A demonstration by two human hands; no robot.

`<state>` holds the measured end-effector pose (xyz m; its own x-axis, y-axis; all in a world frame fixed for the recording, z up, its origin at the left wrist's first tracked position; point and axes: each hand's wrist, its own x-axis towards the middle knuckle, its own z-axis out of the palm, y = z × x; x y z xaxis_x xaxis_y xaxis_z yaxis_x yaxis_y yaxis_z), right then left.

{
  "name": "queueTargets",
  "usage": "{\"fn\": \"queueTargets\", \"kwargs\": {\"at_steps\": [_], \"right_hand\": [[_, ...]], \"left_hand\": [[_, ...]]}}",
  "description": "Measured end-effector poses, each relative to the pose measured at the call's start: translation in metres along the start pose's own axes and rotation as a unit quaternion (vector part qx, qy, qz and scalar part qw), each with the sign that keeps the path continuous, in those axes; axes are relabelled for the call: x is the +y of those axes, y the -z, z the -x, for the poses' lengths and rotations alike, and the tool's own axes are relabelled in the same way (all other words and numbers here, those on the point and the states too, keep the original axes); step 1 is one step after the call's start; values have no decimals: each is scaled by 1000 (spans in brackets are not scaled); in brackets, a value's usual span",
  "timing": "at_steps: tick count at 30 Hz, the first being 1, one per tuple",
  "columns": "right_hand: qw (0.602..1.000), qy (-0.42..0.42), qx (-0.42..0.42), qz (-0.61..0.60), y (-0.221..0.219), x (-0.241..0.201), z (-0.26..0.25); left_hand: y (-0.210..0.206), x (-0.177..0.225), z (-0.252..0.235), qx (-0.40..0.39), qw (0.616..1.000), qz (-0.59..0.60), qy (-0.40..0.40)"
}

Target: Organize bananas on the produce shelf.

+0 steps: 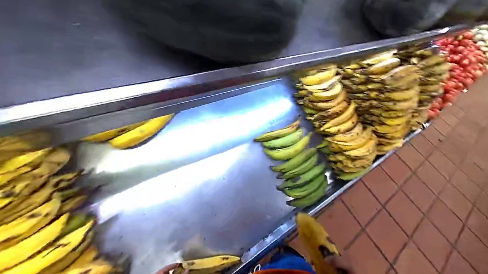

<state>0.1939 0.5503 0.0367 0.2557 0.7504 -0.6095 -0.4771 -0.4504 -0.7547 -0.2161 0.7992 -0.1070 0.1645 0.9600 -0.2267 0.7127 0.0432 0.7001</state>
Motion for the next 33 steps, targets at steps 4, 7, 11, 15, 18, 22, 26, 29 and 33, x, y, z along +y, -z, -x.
{"fn": "queueTargets", "kwargs": {"at_steps": [4, 7, 11, 15, 18, 22, 26, 29, 33], "right_hand": [[963, 91, 152, -205, 81, -11, 26], [924, 208, 170, -272, 125, -34, 41], [904, 259, 135, -312, 157, -82, 47], [890, 278, 30, -360, 175, -114, 34], [891, 223, 15, -396, 178, -129, 13], [892, 230, 28, -389, 165, -148, -9], [927, 239, 111, -268, 140, -173, -9], [973, 155, 132, -107, 148, -192, -4], [931, 72, 132, 334, 185, -224, -34]], "left_hand": [[-53, 27, -14, -81, 984, 153, 38], [-83, 34, -52, -107, 978, 142, 105], [-115, 50, -93, -218, 963, 122, 102], [-157, 77, -89, -261, 949, 73, 162], [-178, 105, -84, -325, 937, 30, 122], [-192, 127, -92, -360, 927, 99, 39], [-195, 168, -94, -310, 950, 41, -15], [-206, 185, -91, -269, 957, 71, -80], [-215, 216, -89, -204, 964, 54, -159]]}}
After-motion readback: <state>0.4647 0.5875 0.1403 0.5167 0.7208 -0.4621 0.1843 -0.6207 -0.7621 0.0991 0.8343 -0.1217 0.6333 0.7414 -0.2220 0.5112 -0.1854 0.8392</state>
